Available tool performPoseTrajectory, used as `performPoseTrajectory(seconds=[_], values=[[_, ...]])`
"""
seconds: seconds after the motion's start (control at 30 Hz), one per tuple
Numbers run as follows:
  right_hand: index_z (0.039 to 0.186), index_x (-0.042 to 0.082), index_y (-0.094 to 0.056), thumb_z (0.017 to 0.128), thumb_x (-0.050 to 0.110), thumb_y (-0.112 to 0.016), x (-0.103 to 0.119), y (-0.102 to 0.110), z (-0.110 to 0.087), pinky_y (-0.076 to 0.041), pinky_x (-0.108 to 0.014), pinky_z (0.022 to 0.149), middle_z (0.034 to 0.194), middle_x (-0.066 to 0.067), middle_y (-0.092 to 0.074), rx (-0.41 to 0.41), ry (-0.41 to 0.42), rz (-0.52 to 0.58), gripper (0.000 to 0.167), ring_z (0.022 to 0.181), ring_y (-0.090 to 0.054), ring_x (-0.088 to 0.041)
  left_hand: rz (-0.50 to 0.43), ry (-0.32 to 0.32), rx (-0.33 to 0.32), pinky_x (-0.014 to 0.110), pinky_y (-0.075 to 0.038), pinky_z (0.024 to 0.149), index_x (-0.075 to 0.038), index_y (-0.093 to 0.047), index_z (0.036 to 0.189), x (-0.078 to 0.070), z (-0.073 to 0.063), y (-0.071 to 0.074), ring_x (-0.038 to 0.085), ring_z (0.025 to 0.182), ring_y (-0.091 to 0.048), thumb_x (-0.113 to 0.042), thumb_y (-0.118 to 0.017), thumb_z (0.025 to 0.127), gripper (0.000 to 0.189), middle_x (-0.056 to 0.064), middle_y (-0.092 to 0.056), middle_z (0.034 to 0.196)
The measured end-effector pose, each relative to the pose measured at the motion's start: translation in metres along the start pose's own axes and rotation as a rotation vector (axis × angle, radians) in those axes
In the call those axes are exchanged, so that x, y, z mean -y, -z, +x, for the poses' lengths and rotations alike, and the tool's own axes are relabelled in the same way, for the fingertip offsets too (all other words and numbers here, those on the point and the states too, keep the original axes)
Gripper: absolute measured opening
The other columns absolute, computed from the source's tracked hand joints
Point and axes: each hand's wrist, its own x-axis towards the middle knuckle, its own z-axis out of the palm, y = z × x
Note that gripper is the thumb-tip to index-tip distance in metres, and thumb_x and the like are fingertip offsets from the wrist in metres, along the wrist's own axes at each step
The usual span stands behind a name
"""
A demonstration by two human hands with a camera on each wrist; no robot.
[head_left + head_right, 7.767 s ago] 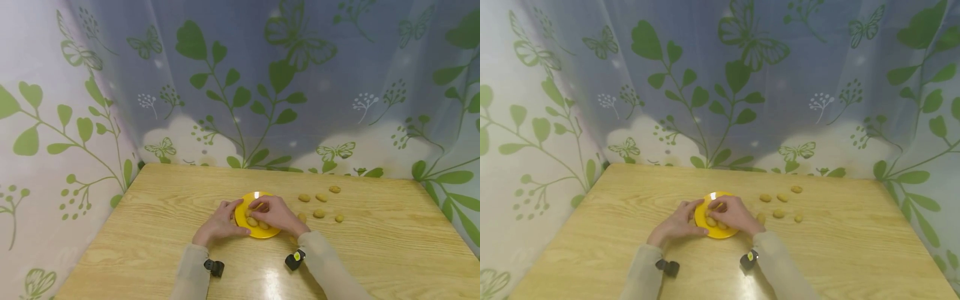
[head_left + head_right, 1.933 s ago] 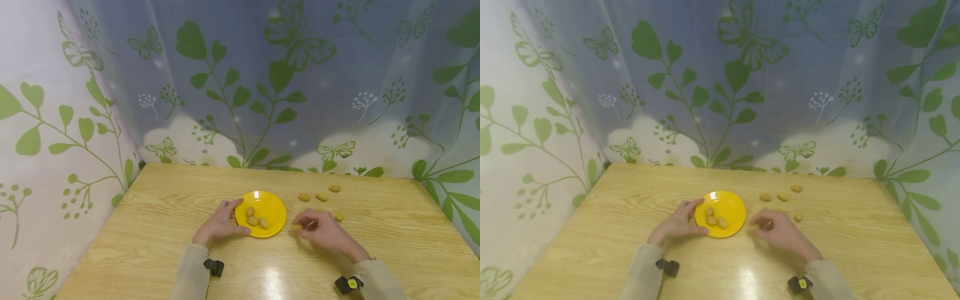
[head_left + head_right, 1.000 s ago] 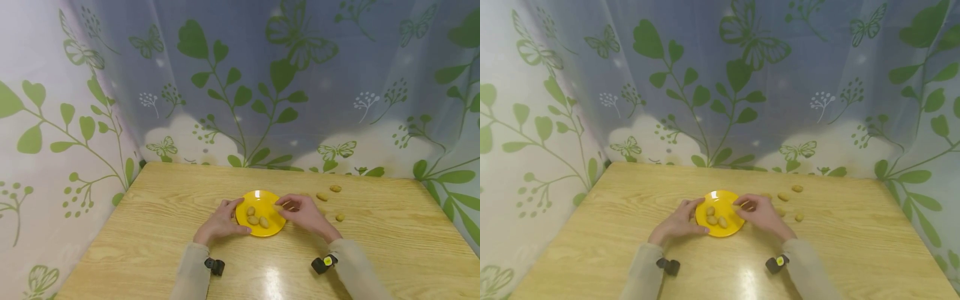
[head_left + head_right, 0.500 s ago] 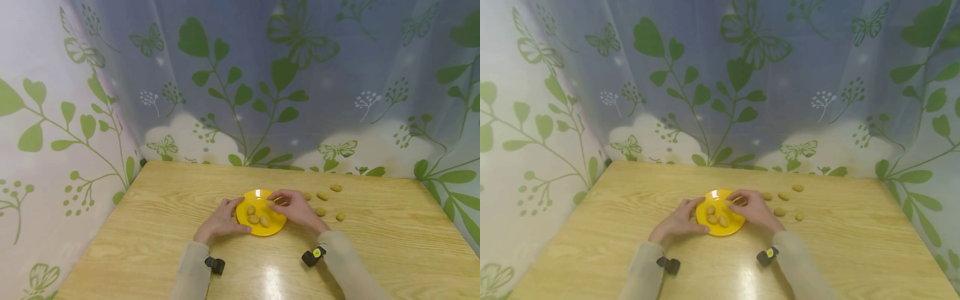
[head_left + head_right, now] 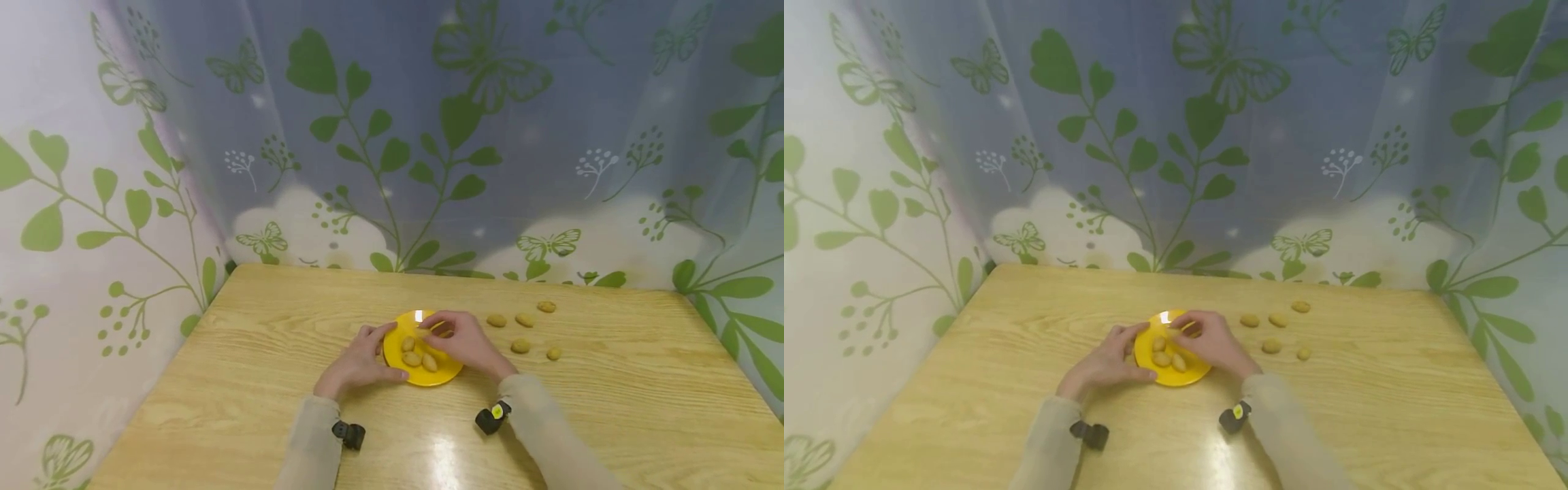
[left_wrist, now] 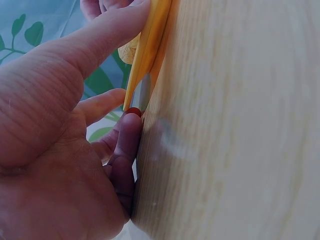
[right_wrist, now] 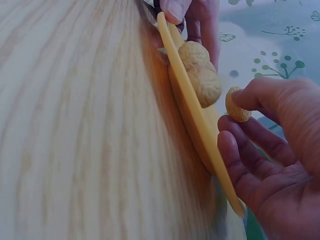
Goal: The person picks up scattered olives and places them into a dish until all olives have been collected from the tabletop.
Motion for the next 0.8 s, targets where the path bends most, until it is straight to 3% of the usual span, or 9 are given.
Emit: performPoseTrajectory(seconds=[0.27, 0.8], values=[[0.108, 0.018, -0.077, 0.090, 0.012, -0.076, 0.002, -0.008, 0.006, -0.059, -0.038, 0.089, 0.111, -0.001, -0.076, 0.006, -0.020, 0.001, 0.019, 0.096, -0.071, -0.017, 0.001, 0.004, 0.000, 0.052, -0.048, 0.098, -0.025, -0.036, 0.160, 0.000, -0.002, 0.000, 0.026, 0.113, -0.053, -0.049, -0.086, 0.078, 0.099, 0.009, -0.046, 0.140], [0.104, 0.018, -0.077, 0.091, 0.015, -0.077, -0.001, -0.012, 0.015, -0.059, -0.036, 0.088, 0.108, 0.000, -0.075, 0.026, -0.035, -0.015, 0.013, 0.093, -0.069, -0.015, -0.008, 0.003, -0.003, 0.057, -0.046, 0.103, -0.025, -0.036, 0.160, 0.000, -0.001, -0.001, 0.030, 0.117, -0.053, -0.047, -0.087, 0.078, 0.098, 0.011, -0.046, 0.140]])
